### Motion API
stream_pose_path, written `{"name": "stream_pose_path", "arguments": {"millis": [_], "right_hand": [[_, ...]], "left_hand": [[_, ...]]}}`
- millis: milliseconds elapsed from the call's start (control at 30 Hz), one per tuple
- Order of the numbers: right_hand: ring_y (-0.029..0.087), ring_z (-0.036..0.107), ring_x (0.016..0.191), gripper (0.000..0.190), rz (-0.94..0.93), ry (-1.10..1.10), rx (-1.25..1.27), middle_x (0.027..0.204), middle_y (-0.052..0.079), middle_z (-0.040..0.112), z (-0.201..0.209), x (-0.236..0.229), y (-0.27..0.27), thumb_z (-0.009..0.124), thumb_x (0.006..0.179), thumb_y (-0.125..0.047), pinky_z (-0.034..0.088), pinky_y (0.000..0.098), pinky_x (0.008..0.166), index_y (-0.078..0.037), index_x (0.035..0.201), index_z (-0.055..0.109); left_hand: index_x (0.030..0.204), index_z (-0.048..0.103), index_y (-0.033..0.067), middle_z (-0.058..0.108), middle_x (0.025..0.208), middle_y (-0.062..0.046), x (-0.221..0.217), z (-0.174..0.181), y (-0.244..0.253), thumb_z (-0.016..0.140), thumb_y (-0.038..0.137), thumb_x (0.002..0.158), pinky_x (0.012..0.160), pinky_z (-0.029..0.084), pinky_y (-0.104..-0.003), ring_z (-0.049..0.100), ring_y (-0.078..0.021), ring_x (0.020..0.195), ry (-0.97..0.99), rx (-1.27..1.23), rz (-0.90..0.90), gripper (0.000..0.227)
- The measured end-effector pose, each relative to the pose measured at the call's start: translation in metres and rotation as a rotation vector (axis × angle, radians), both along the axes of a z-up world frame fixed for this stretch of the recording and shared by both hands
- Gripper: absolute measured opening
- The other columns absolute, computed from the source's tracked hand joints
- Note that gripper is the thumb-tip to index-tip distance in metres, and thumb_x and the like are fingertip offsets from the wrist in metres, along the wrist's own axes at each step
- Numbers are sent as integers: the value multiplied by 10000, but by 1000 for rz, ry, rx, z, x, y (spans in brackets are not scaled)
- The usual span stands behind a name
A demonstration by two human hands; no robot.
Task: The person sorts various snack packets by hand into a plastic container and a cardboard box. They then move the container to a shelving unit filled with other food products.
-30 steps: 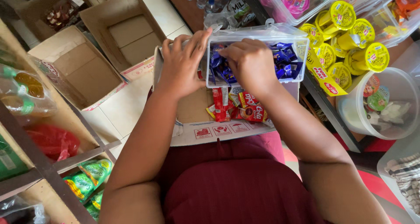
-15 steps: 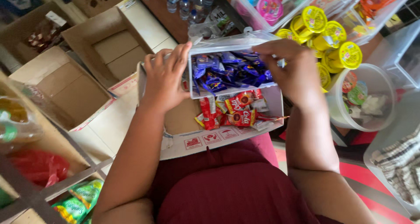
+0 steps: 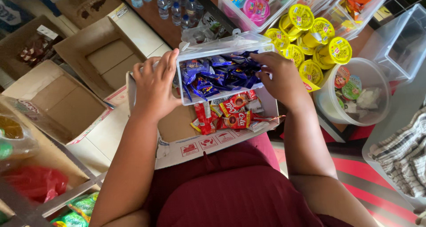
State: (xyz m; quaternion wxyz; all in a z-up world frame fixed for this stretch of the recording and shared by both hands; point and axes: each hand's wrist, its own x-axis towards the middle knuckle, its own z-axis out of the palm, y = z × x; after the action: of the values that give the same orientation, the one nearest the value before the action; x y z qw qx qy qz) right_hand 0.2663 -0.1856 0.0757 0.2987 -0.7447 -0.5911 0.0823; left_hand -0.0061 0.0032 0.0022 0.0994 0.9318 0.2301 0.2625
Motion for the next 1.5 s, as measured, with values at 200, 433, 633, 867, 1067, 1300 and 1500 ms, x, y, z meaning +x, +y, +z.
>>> {"name": "stream_pose_path", "arguments": {"millis": [200,433,633,867,1067,1300,1500], "right_hand": [[285,712,914,219,154,-41,5,1006,99,729,20,-27,-15,722,845,18,574,381,841,-85,1035,758],[309,675,946,158,145,-179,-105,984,83,733,17,-39,-5,705,871,-73,537,423,845,-98,1006,783],[305,653,965,352,193,-357,-143,1085,71,747,19,-60,2,678,830,-83,525,433,882,-125,1172,754],[364,617,1070,535,190,-356,-181,1190,139,721,2,-74,11,607,780,-20,483,479,947,-74,1306,691],[398,616,1091,554,266,-153,-37,1227,195,703,-1,-72,12,569,746,69,492,472,1003,-16,1278,694],[374,634,1075,519,274,-92,13,1218,176,712,6,-84,8,563,762,79,501,460,1014,-28,1253,694],[390,627,1056,590,266,-43,-67,1115,178,694,11,-85,11,548,758,95,479,470,972,-32,1320,676]], "left_hand": [[1594,305,124,500,1479,-96,0,0,1,970,436,543,1012,337,-607,520,-364,1227,-51,30,-5,1282],[1592,310,133,502,1494,-71,0,1,-3,959,433,495,1018,349,-616,526,-350,1236,-25,26,5,1309],[1582,299,126,491,1489,-80,1,4,-3,975,456,499,1001,339,-630,514,-364,1224,-42,21,6,1319],[1592,296,137,487,1502,-58,0,4,-4,967,429,494,1032,338,-603,514,-354,1250,-28,23,10,1320],[1598,287,142,486,1505,-59,1,1,-2,968,455,517,1024,337,-605,521,-344,1240,-53,15,4,1316],[1607,285,141,494,1503,-63,0,2,-2,967,464,524,1019,340,-594,523,-352,1239,-35,22,2,1320],[1602,286,143,487,1520,-58,0,2,-2,961,428,512,1029,339,-591,524,-350,1244,-47,7,-6,1313]]}}
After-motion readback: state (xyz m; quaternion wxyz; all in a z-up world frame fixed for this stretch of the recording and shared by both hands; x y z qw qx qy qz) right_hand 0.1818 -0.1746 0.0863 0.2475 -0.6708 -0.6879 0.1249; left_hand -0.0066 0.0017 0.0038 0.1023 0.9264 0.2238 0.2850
